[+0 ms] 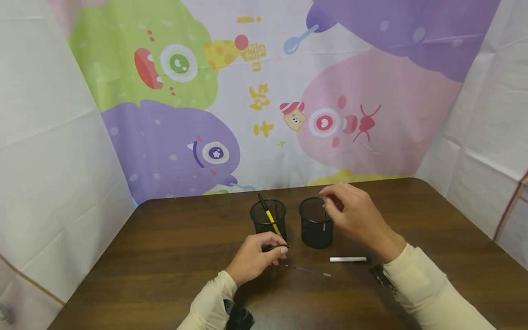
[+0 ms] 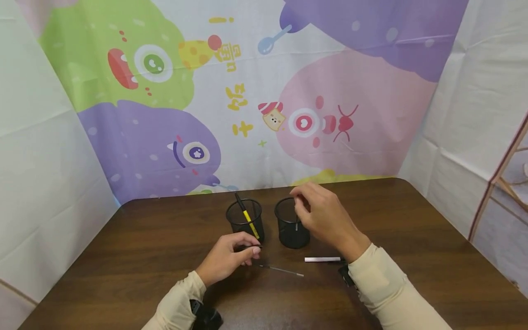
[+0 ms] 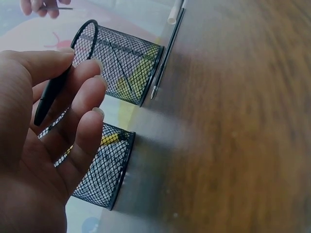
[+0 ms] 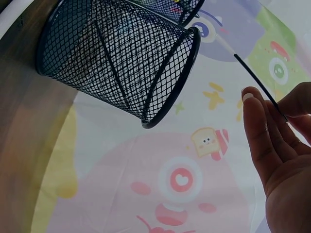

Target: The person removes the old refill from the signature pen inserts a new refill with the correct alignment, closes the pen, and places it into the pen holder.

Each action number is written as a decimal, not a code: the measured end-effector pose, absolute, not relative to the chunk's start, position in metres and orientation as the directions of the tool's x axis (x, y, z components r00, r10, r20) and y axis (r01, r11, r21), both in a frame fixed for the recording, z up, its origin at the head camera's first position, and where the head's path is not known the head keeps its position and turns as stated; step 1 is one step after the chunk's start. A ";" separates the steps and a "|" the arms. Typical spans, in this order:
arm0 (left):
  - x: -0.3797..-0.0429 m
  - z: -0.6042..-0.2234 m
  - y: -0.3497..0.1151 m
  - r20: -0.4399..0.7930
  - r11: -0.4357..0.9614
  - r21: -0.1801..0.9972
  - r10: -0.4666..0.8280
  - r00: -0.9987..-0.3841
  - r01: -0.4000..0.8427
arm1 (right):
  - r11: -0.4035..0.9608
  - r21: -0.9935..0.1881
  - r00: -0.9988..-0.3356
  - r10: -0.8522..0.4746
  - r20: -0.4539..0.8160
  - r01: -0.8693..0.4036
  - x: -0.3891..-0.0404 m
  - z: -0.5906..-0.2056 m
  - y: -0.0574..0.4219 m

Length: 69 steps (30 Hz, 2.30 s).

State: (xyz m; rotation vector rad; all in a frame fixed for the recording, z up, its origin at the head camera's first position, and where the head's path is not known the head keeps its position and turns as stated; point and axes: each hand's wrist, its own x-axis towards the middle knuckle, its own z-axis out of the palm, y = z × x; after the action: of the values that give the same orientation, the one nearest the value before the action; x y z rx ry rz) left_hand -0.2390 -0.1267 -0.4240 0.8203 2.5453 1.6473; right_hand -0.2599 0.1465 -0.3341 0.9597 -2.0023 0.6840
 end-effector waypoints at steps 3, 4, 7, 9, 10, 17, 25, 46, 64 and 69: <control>-0.239 -0.423 -0.126 0.275 0.312 0.850 0.424 -0.863 0.424 | 0.573 -0.126 -0.400 -0.383 0.833 -0.810 -0.260 -0.334 0.147; -0.239 -0.423 -0.126 0.274 0.312 0.850 0.424 -0.863 0.424 | 0.574 -0.128 -0.403 -0.382 0.832 -0.809 -0.260 -0.335 0.147; -0.239 -0.423 -0.127 0.273 0.313 0.851 0.422 -0.864 0.422 | 0.577 -0.137 -0.415 -0.382 0.826 -0.805 -0.260 -0.336 0.147; -0.238 -0.423 -0.127 0.272 0.313 0.852 0.421 -0.865 0.420 | 0.579 -0.149 -0.428 -0.383 0.819 -0.802 -0.260 -0.336 0.147; -0.239 -0.423 -0.127 0.273 0.313 0.851 0.421 -0.865 0.421 | 0.579 -0.155 -0.435 -0.383 0.815 -0.801 -0.260 -0.337 0.147; -0.239 -0.423 -0.127 0.276 0.306 0.852 0.425 -0.862 0.424 | 0.580 -0.156 -0.447 -0.400 0.800 -0.799 -0.260 -0.340 0.146; -0.240 -0.423 -0.126 0.279 0.315 0.847 0.422 -0.863 0.428 | 0.574 -0.150 -0.441 -0.410 0.799 -0.805 -0.259 -0.340 0.145; -0.239 -0.422 -0.127 0.277 0.316 0.848 0.419 -0.865 0.425 | 0.529 -0.100 -0.388 -0.469 0.793 -0.843 -0.259 -0.347 0.137; -0.237 -0.420 -0.128 0.277 0.310 0.853 0.415 -0.867 0.421 | 0.506 -0.085 -0.380 -0.514 0.769 -0.858 -0.256 -0.352 0.130; -0.238 -0.421 -0.128 0.281 0.304 0.853 0.419 -0.863 0.425 | 0.518 -0.082 -0.390 -0.521 0.760 -0.852 -0.256 -0.354 0.129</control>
State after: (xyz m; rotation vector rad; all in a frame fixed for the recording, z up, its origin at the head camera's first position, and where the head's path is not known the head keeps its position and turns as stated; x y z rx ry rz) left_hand -0.2377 -0.1281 -0.4214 0.8224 2.5414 1.6640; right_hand -0.2555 0.1286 -0.3539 1.1139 -2.0716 0.6175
